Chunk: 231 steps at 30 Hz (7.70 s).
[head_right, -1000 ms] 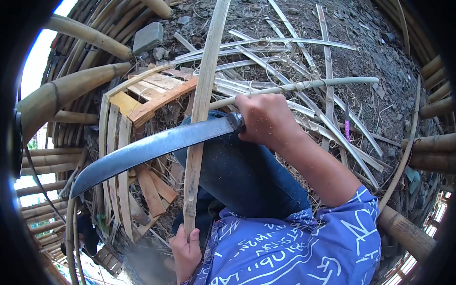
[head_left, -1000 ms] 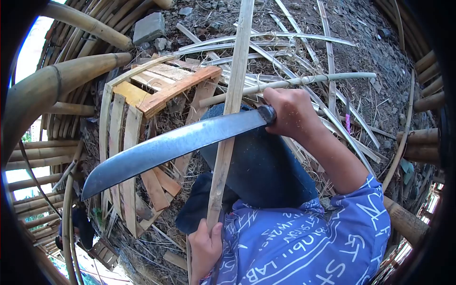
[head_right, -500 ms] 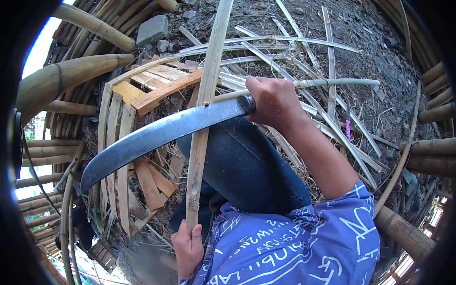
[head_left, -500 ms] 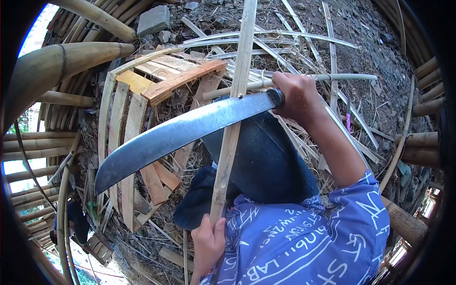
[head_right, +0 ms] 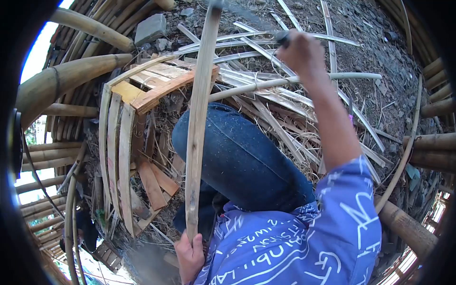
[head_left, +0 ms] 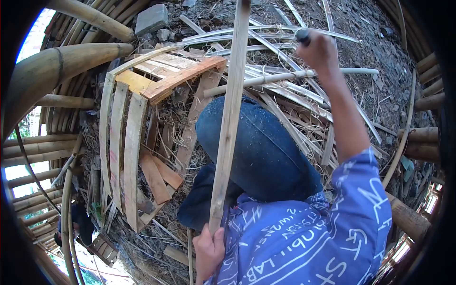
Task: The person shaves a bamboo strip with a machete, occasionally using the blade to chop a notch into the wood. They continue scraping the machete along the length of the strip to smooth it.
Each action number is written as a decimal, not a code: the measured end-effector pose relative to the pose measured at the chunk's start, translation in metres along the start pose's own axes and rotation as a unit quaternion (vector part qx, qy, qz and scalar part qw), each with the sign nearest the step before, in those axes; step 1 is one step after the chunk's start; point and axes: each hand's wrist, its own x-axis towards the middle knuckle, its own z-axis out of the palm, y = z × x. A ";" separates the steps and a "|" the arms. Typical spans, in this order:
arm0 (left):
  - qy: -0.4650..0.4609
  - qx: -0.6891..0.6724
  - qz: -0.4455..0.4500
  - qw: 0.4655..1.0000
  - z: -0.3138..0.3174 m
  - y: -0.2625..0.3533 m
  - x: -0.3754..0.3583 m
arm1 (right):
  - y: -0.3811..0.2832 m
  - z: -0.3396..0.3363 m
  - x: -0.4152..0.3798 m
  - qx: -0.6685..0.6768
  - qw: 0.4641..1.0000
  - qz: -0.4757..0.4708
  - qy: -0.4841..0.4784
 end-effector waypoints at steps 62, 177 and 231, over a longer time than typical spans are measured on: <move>0.002 0.034 -0.027 0.999 -0.020 -0.002 -0.013 | -0.048 0.005 0.023 -0.047 0.987 -0.129 -0.079; -0.159 0.058 -0.177 0.969 -0.044 -0.057 -0.052 | -0.072 -0.044 -0.074 0.063 0.962 -0.201 -0.173; -0.225 0.075 -0.188 0.953 -0.048 -0.108 -0.091 | 0.034 0.008 0.016 -0.101 0.981 0.095 -0.133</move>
